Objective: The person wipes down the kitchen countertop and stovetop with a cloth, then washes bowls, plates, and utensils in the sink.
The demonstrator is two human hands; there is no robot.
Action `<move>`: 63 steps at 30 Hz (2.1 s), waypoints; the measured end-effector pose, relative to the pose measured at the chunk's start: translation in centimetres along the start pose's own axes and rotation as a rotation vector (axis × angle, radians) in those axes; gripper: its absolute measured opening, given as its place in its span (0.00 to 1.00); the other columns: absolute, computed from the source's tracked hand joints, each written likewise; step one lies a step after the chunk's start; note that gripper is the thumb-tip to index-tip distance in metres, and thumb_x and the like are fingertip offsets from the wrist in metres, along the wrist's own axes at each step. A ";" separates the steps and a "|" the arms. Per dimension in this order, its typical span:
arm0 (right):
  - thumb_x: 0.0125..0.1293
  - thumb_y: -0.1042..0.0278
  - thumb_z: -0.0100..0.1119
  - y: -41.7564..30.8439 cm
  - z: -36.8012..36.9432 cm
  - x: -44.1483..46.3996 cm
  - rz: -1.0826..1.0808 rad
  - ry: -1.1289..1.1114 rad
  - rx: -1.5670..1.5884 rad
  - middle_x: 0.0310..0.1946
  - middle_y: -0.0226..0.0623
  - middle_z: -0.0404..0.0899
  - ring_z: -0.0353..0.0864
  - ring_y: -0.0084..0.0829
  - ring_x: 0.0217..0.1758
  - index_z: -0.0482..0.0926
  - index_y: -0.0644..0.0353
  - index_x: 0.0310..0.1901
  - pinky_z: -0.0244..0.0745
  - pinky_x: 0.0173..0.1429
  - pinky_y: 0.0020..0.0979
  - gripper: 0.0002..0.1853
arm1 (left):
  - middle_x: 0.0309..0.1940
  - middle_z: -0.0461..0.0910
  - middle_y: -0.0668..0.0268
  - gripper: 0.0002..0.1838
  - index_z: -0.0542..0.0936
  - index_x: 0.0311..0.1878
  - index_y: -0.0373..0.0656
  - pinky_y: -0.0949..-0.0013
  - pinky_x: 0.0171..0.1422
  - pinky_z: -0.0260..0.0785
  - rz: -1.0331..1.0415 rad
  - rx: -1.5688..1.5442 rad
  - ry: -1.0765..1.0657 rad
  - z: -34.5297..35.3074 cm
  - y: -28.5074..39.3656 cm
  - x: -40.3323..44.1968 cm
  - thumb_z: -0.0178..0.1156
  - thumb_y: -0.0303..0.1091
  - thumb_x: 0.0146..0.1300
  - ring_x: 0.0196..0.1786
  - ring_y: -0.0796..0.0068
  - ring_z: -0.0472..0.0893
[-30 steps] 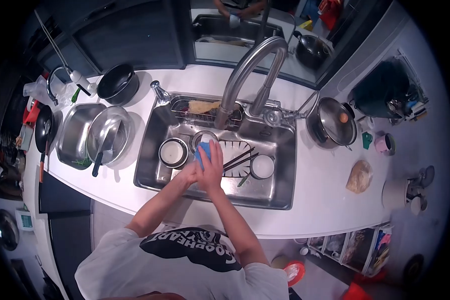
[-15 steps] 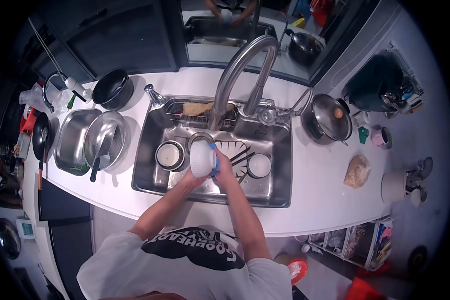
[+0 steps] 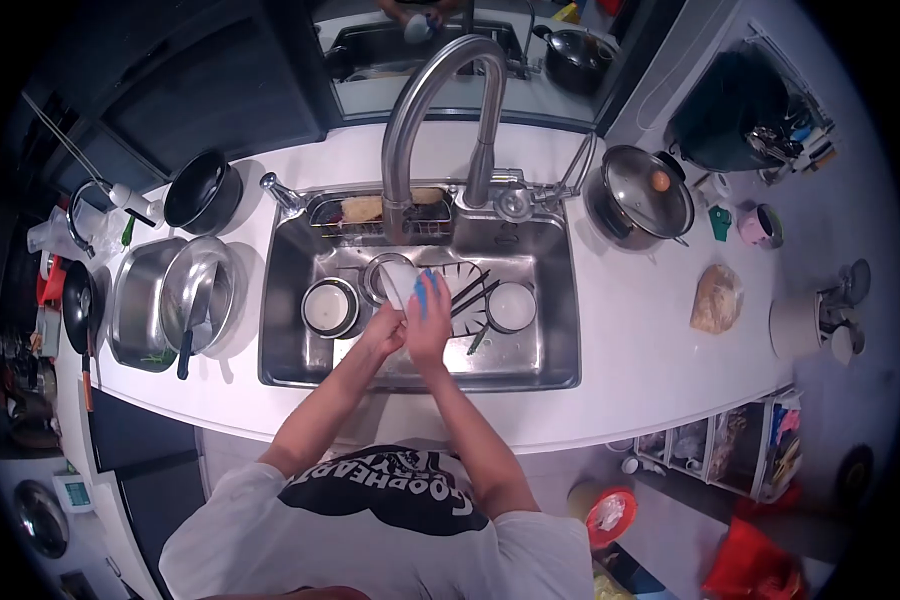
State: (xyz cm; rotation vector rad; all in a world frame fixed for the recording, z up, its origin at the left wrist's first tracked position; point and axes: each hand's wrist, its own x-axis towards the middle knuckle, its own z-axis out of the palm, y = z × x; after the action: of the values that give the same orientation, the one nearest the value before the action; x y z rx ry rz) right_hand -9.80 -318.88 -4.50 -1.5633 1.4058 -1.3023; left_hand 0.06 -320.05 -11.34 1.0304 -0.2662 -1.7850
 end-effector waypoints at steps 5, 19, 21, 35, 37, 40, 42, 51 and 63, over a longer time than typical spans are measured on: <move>0.67 0.59 0.50 2.9 -3.5 3.4 0.586 0.086 0.372 0.31 0.33 0.79 0.76 0.23 0.30 0.78 0.66 0.41 0.71 0.35 0.27 0.16 | 0.51 0.71 0.58 0.24 0.59 0.60 0.41 0.58 0.42 0.79 -0.040 0.240 -0.058 3.9 1.5 -1.7 0.50 0.20 0.60 0.49 0.61 0.78; 0.68 0.58 0.46 9.4 -15.0 0.8 0.806 0.325 0.470 0.30 0.41 0.78 0.78 0.30 0.25 0.74 0.69 0.41 0.73 0.23 0.27 0.18 | 0.37 0.78 0.45 0.21 0.68 0.53 0.34 0.55 0.48 0.70 0.302 1.077 0.170 7.2 -9.9 11.5 0.52 0.26 0.53 0.44 0.49 0.78; 0.69 0.58 0.45 8.9 -16.0 0.9 0.792 0.382 0.503 0.31 0.42 0.78 0.78 0.31 0.26 0.74 0.70 0.44 0.73 0.24 0.28 0.19 | 0.31 0.78 0.43 0.20 0.65 0.52 0.33 0.51 0.44 0.71 0.166 1.120 0.158 8.4 -10.7 12.1 0.48 0.23 0.53 0.39 0.44 0.79; 0.66 0.54 0.50 9.3 -14.9 1.3 0.856 0.336 0.563 0.39 0.40 0.77 0.80 0.34 0.34 0.72 0.66 0.48 0.76 0.30 0.32 0.21 | 0.32 0.78 0.45 0.12 0.71 0.43 0.35 0.51 0.43 0.71 0.481 1.441 -0.009 8.0 -10.0 10.2 0.48 0.33 0.61 0.39 0.46 0.78; 0.66 0.54 0.50 9.1 -13.3 2.0 0.860 0.288 0.570 0.38 0.40 0.77 0.80 0.34 0.34 0.72 0.66 0.48 0.76 0.30 0.32 0.21 | 0.30 0.77 0.45 0.10 0.75 0.32 0.36 0.49 0.42 0.69 0.519 1.213 0.130 6.2 -9.5 9.7 0.48 0.33 0.59 0.35 0.44 0.77; 0.66 0.54 0.50 9.5 -10.9 2.6 0.864 0.181 0.577 0.38 0.39 0.77 0.80 0.33 0.35 0.73 0.65 0.48 0.76 0.31 0.31 0.20 | 0.30 0.78 0.47 0.09 0.77 0.33 0.39 0.52 0.42 0.70 0.392 1.095 0.246 1.4 -5.4 7.1 0.49 0.32 0.58 0.35 0.45 0.77; 0.66 0.54 0.50 9.5 -9.1 2.8 0.882 0.098 0.582 0.38 0.38 0.77 0.80 0.32 0.36 0.73 0.64 0.48 0.76 0.32 0.31 0.20 | 0.32 0.78 0.49 0.09 0.78 0.34 0.40 0.52 0.42 0.70 0.609 1.332 0.497 -5.0 -3.1 7.1 0.49 0.31 0.57 0.35 0.47 0.78; 0.67 0.56 0.50 9.2 -3.0 2.8 0.885 -0.102 0.531 0.36 0.38 0.79 0.80 0.28 0.31 0.73 0.65 0.46 0.76 0.30 0.27 0.19 | 0.51 0.70 0.54 0.23 0.68 0.53 0.40 0.56 0.57 0.66 0.116 1.633 0.999 -18.6 6.5 2.0 0.57 0.31 0.52 0.54 0.53 0.70; 0.67 0.57 0.49 10.0 -5.1 0.8 0.908 -0.045 0.486 0.31 0.38 0.77 0.78 0.26 0.29 0.72 0.66 0.45 0.74 0.27 0.25 0.17 | 0.49 0.73 0.47 0.20 0.70 0.52 0.31 0.57 0.30 0.81 -0.199 0.862 0.648 -21.7 6.0 4.4 0.51 0.21 0.53 0.44 0.52 0.80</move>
State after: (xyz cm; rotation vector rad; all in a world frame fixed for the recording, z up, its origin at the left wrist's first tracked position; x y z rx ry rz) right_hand -17.84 -320.98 -12.06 -0.5016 1.3706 -0.9132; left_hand 19.64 -320.65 -23.28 2.2407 -0.5552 -1.3899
